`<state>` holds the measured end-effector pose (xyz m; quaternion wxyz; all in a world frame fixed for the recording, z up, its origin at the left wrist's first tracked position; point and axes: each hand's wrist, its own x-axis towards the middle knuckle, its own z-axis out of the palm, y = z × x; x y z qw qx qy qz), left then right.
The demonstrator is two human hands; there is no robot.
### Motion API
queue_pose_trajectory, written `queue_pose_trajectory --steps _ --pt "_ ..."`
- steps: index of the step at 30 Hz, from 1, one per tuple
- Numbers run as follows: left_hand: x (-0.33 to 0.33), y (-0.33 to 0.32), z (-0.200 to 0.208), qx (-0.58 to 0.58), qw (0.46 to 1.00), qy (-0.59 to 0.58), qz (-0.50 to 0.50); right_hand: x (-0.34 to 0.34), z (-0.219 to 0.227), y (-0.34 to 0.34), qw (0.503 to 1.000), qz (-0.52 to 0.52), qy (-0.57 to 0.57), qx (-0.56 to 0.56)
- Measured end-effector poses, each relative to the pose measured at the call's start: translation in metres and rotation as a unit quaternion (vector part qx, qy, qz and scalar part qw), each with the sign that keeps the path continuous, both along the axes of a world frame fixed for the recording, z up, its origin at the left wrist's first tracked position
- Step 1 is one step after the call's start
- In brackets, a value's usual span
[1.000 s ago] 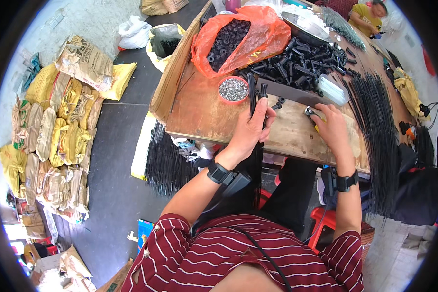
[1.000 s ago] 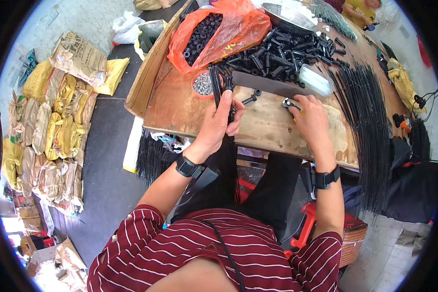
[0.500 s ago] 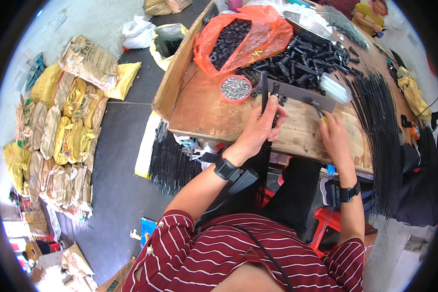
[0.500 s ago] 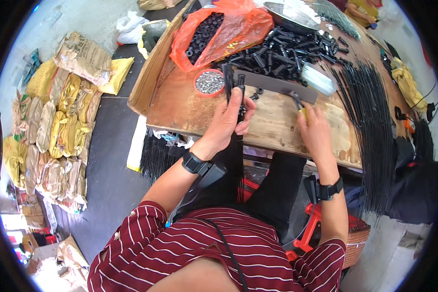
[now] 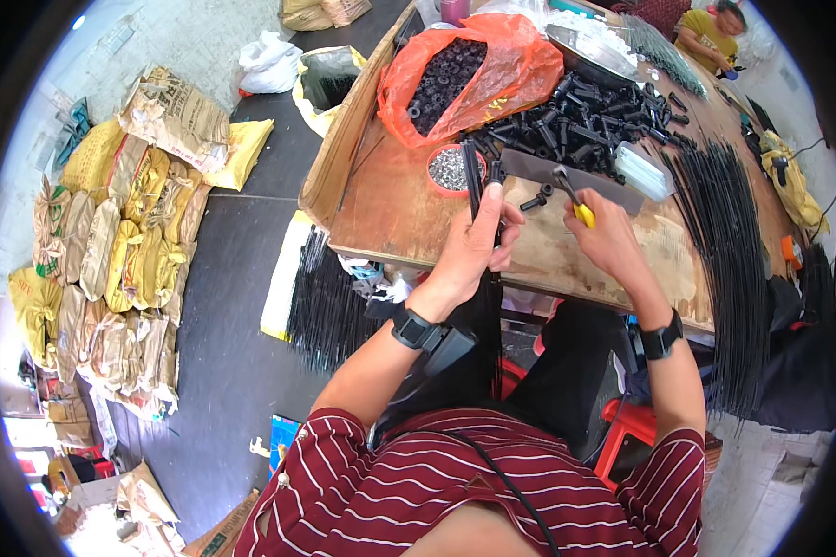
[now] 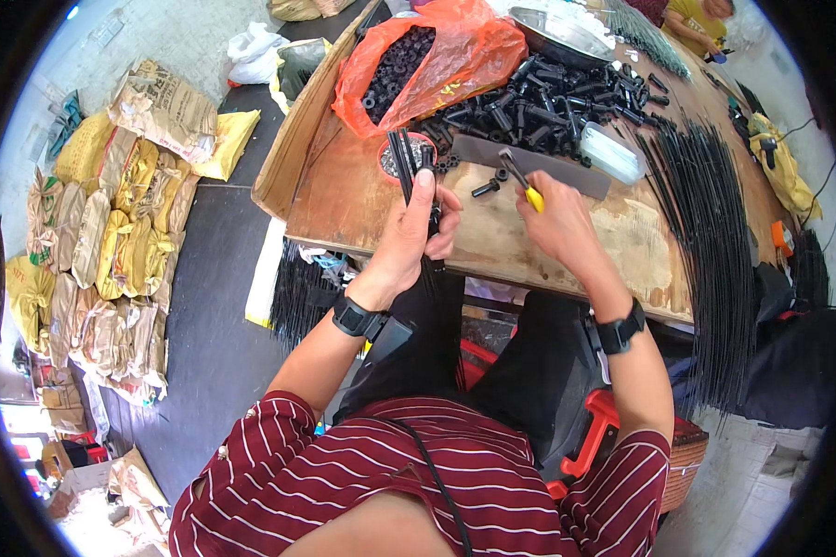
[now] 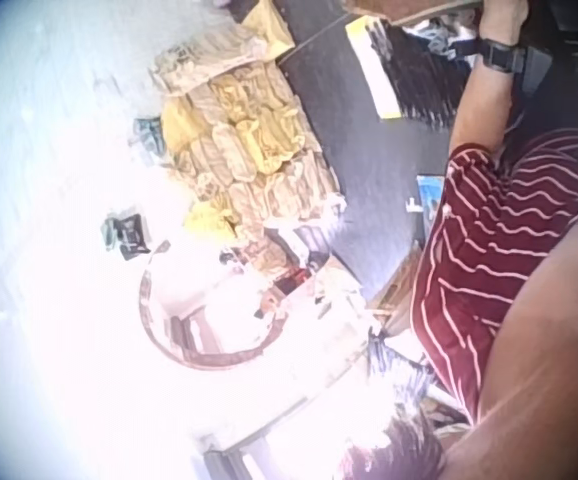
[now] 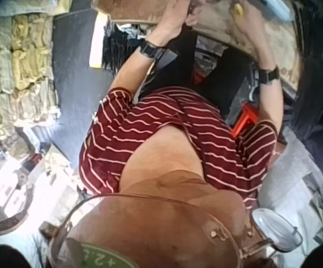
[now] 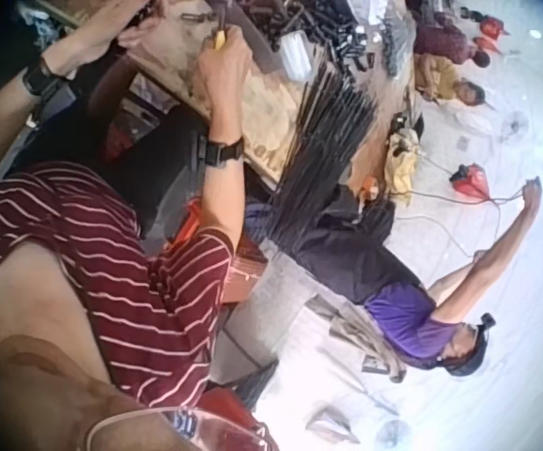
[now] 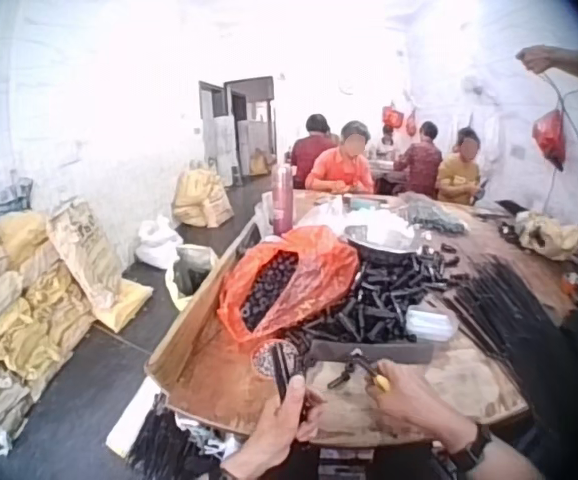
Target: Assembling umbrella ribs by attaching plastic connectors and securing them with metal wire using pliers.
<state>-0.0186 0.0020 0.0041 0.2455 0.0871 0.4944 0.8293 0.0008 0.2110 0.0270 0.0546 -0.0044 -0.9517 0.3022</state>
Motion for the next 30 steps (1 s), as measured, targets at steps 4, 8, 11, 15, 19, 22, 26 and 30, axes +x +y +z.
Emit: queue_pose_trajectory --steps 4,8,11,15,19,22,26,30 --pt "-0.005 -0.002 -0.006 0.005 1.000 -0.012 0.016 -0.024 -0.008 -0.007 0.996 -0.014 0.058 0.070" --pt "-0.006 -0.003 -0.008 0.007 1.000 -0.018 0.016 -0.024 -0.005 -0.014 0.995 -0.012 0.056 0.087" --pt "-0.007 -0.005 -0.009 0.032 0.999 -0.027 0.013 -0.016 -0.004 -0.003 0.994 0.005 0.066 0.091" --pt "-0.007 -0.007 -0.009 0.038 0.999 -0.026 0.011 -0.001 -0.001 0.008 0.995 -0.007 0.000 0.095" --pt "-0.005 -0.008 -0.010 0.038 0.999 -0.033 0.018 0.017 -0.009 0.005 0.993 0.028 0.037 0.109" --pt "-0.003 -0.009 -0.012 0.026 0.999 -0.028 0.034 0.021 -0.015 0.004 0.989 0.033 0.066 0.129" --pt "0.003 -0.023 -0.011 0.017 0.998 -0.025 0.055 0.028 0.019 0.000 0.990 0.038 -0.126 -0.044" --pt "0.002 -0.028 -0.013 0.026 0.997 -0.012 0.071 0.034 0.015 0.000 1.000 0.001 -0.010 0.025"
